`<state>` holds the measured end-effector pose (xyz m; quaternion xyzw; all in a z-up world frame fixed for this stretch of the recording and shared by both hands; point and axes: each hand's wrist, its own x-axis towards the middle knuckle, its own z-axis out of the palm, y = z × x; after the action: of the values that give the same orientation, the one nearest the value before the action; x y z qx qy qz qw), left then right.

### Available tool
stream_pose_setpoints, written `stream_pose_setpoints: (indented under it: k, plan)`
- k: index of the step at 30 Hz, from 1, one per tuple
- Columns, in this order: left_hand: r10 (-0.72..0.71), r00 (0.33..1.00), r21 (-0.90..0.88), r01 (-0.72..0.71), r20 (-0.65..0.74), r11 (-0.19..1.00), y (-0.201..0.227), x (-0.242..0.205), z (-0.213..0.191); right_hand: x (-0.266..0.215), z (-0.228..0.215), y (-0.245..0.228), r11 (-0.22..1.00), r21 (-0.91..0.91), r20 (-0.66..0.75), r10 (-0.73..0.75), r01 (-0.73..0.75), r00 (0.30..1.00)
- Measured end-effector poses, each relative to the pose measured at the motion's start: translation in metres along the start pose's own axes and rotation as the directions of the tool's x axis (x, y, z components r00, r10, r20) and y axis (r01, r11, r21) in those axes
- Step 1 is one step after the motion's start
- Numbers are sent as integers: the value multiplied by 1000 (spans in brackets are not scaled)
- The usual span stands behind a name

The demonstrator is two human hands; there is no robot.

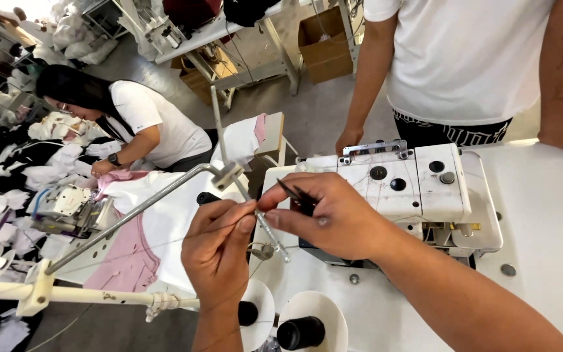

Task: Rethreading an industrial overlock sewing machine by carefully guiding thread through tensioners, guides, and needles.

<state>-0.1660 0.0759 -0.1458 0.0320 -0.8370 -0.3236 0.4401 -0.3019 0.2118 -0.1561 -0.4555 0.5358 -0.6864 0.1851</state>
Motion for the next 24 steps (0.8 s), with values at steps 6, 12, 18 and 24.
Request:
stream_pose_setpoints:
  k: [6, 12, 18, 24]
  plan:
    - [-50, 998, -42, 48, -48, 998, -4, -9, 3, 3, -4, 1, 994, 103, 71, 36, -43, 997]
    - [-73, 996, 8, 73, -57, 997, -1, -9, 3, 7, 0, 7, 983, 176, 57, 45, -55, 997]
    - [-77, 991, -93, 67, -109, 993, -8, -15, 5, 6, -4, 4, 976, 29, 41, -219, 218, 975]
    - [-79, 995, 84, 74, 58, 994, 5, -18, 3, -14, -50, 38, 997, -64, -29, -41, 39, 999]
